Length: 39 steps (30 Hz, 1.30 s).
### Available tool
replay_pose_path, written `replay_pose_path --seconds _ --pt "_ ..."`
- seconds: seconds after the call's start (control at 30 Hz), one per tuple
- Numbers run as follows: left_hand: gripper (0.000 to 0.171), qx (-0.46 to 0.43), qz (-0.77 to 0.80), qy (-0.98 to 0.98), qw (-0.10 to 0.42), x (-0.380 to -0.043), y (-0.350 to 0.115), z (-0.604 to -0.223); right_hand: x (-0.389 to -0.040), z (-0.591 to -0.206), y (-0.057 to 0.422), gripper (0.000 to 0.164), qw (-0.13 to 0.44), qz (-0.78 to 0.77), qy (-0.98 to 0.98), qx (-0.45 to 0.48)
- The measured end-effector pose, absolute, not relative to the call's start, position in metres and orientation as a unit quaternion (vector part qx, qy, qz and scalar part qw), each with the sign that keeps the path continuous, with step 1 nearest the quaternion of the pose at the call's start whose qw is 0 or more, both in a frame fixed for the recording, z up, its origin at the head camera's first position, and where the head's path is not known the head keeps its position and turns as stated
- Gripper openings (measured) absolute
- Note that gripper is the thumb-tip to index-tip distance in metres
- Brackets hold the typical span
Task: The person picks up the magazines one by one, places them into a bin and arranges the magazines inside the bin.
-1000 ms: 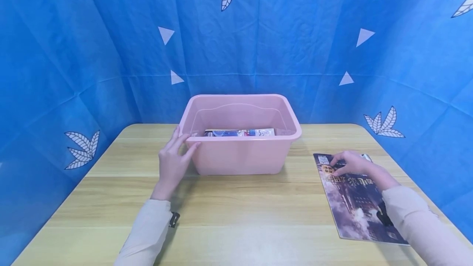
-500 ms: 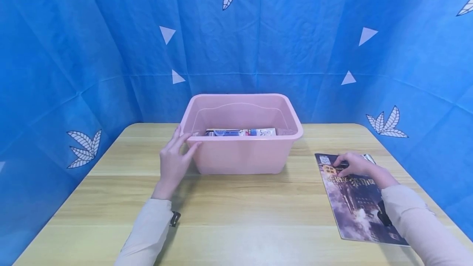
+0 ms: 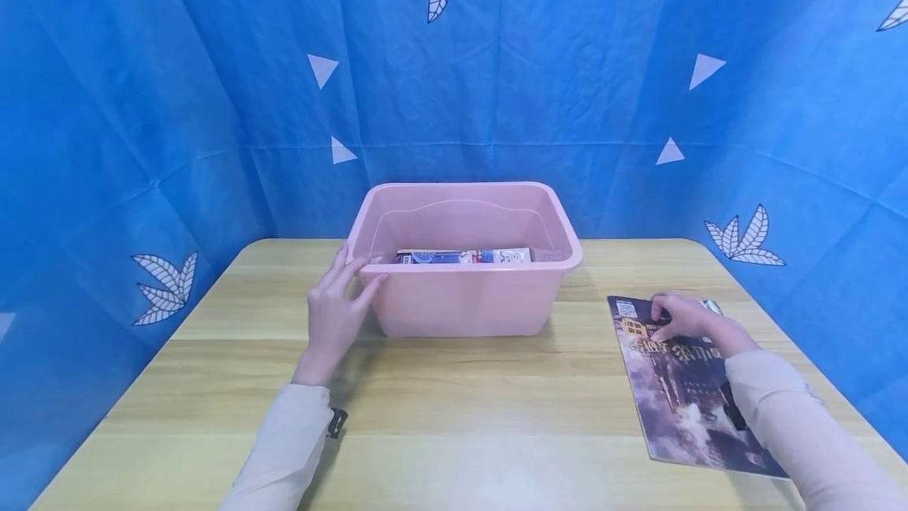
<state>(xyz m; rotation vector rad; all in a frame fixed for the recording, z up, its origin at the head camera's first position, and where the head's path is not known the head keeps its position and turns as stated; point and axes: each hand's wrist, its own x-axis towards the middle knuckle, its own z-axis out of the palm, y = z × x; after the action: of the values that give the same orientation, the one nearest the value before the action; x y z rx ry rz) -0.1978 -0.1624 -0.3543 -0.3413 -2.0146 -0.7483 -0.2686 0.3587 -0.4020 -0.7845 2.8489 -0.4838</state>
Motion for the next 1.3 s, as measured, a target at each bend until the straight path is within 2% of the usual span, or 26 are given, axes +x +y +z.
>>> replay_pose_path --seconds 0.33,0.83,1.0,1.3 --pt "0.033 -0.137 -0.303 -0.821 0.465 -0.197 -0.164 -0.354 -0.264 -0.402 0.370 0.045 0.052 -0.105 0.976 -0.182" --pt "0.034 -0.129 -0.309 -0.825 0.455 -0.196 -0.164 -0.357 -0.247 -0.395 0.389 0.055 0.154 -0.171 0.972 -0.039" --pt "0.034 -0.132 -0.308 -0.824 0.457 -0.196 -0.164 -0.356 -0.243 -0.399 0.393 0.057 0.128 -0.174 0.976 -0.024" --pt "0.034 -0.139 -0.310 -0.815 0.470 -0.197 -0.164 -0.355 -0.242 -0.402 0.400 0.046 0.082 -0.229 0.970 -0.018"
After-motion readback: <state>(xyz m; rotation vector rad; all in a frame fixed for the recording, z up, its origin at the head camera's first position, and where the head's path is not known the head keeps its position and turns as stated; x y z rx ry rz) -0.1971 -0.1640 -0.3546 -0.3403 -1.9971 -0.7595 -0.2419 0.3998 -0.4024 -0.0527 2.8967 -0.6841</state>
